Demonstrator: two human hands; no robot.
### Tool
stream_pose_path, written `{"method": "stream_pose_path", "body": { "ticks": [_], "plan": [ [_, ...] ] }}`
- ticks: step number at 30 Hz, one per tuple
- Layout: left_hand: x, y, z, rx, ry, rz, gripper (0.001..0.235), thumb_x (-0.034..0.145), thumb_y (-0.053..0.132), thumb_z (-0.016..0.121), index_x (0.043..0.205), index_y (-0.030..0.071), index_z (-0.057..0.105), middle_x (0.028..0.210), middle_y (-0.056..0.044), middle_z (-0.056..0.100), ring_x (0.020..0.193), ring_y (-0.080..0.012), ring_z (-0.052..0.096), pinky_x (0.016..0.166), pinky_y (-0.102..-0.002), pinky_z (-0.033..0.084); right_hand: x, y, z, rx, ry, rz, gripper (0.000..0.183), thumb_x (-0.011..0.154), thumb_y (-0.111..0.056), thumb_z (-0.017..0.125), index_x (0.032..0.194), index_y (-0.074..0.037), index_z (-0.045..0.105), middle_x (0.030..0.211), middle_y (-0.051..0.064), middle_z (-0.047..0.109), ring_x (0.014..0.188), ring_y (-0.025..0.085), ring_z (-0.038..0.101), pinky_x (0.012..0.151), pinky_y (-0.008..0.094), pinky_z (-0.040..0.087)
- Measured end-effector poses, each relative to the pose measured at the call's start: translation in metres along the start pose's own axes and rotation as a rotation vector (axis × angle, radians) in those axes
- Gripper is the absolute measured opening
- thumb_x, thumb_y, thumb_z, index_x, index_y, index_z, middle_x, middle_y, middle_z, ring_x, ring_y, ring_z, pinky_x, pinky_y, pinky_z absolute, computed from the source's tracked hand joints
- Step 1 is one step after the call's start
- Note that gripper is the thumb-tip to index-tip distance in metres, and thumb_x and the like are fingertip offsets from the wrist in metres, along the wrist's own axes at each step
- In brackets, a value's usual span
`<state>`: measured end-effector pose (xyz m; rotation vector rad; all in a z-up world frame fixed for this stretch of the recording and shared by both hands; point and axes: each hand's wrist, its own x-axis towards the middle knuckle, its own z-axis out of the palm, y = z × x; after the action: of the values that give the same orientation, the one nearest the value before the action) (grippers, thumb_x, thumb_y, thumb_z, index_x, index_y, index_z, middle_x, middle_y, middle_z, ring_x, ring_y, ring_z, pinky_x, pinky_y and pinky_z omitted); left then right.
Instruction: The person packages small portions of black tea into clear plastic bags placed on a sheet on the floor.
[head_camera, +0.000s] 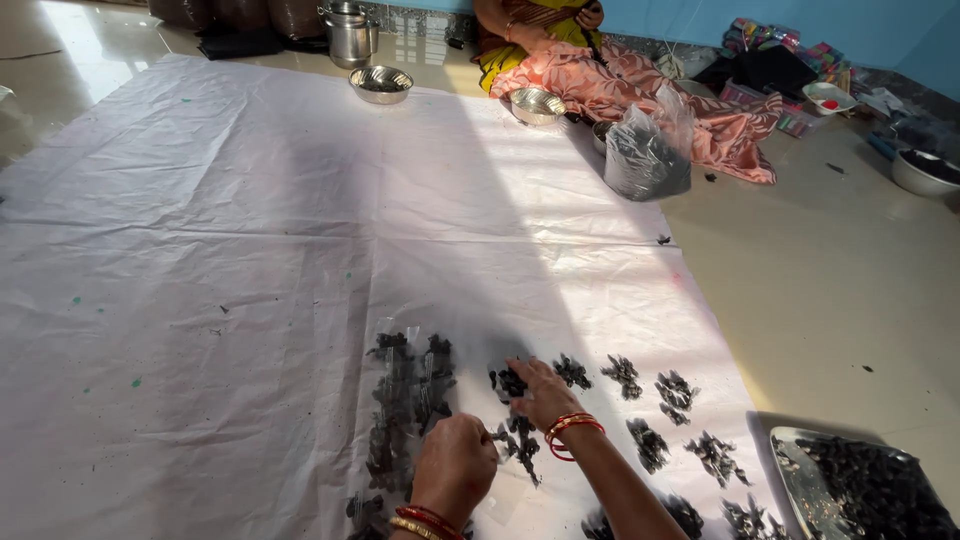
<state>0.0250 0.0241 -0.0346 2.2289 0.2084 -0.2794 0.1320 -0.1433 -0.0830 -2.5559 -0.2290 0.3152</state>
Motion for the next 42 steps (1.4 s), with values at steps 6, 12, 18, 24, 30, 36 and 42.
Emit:
{"method": "stream_pose_path", "body": {
  "ticks": [6, 12, 18, 24, 30, 36, 42],
  "plan": [
    [0.009, -0.009, 0.006, -0.05, -0.008, 0.045, 0.014, 0.082, 0.008, 0.075, 0.073, -0.003, 0.072, 0.074, -0.023, 0.07, 0.07, -0.0343, 0.073, 0.074, -0.044, 0.059, 0.037, 0.02, 0.057, -0.321, -0.084, -0.114, 0.08, 0.088, 0.006, 0.063, 0.149, -0.045, 0.054, 0.171, -0.001, 0.025, 0.15, 0.024, 0.029, 0.119, 0.039, 0.033],
    [0.005, 0.0, 0.004, -0.086, -0.034, -0.041, 0.019, 0.086, 0.01, 0.071, 0.075, -0.006, 0.071, 0.077, -0.024, 0.07, 0.071, -0.0347, 0.074, 0.075, -0.044, 0.06, 0.032, 0.04, 0.084, -0.614, 0.153, -0.292, 0.043, 0.097, -0.004, 0.064, 0.138, -0.015, 0.059, 0.136, 0.008, 0.064, 0.131, 0.029, 0.06, 0.099, 0.036, 0.057],
    [0.014, -0.014, 0.017, -0.105, 0.072, 0.029, 0.014, 0.083, 0.008, 0.074, 0.075, -0.003, 0.074, 0.077, -0.023, 0.07, 0.073, -0.0369, 0.072, 0.078, -0.045, 0.058, 0.013, 0.029, 0.023, 0.371, 0.308, 0.114, 0.023, 0.095, -0.005, 0.067, 0.114, -0.012, 0.078, 0.103, 0.006, 0.082, 0.09, 0.016, 0.078, 0.084, 0.03, 0.064],
    [0.017, -0.012, 0.032, -0.05, -0.007, 0.01, 0.023, 0.087, 0.008, 0.071, 0.068, -0.006, 0.073, 0.068, -0.025, 0.069, 0.062, -0.0332, 0.071, 0.069, -0.044, 0.058, -0.073, 0.008, 0.011, 0.998, 0.222, 0.138, 0.024, 0.09, -0.001, 0.067, 0.111, -0.007, 0.077, 0.093, 0.007, 0.082, 0.082, 0.017, 0.076, 0.079, 0.033, 0.066],
    [0.019, -0.01, 0.029, -0.298, -0.245, -0.171, 0.023, 0.094, 0.009, 0.069, 0.075, -0.001, 0.076, 0.063, -0.013, 0.072, 0.042, -0.0172, 0.063, 0.036, -0.033, 0.052, -0.131, -0.02, 0.018, 0.437, 0.276, -0.037, 0.017, 0.094, -0.006, 0.062, 0.109, -0.008, 0.07, 0.102, 0.003, 0.075, 0.087, 0.016, 0.078, 0.078, 0.033, 0.064],
    [0.023, -0.017, 0.042, -0.386, -0.296, -0.135, 0.019, 0.093, 0.005, 0.068, 0.081, -0.005, 0.078, 0.064, -0.014, 0.073, 0.041, -0.0176, 0.063, 0.035, -0.032, 0.051, -0.135, 0.007, 0.027, 0.054, 0.229, -0.158, 0.02, 0.097, -0.008, 0.062, 0.117, -0.013, 0.066, 0.127, 0.007, 0.058, 0.114, 0.022, 0.067, 0.093, 0.036, 0.058],
    [0.019, -0.015, 0.039, -0.376, -0.304, -0.113, 0.016, 0.094, 0.004, 0.066, 0.085, -0.003, 0.077, 0.067, -0.014, 0.073, 0.042, -0.0174, 0.063, 0.035, -0.033, 0.051, -0.148, -0.013, 0.012, 0.173, 0.099, -0.212, 0.043, 0.091, -0.002, 0.059, 0.132, -0.014, 0.057, 0.14, 0.008, 0.048, 0.119, 0.024, 0.065, 0.096, 0.035, 0.054]
  ]
}}
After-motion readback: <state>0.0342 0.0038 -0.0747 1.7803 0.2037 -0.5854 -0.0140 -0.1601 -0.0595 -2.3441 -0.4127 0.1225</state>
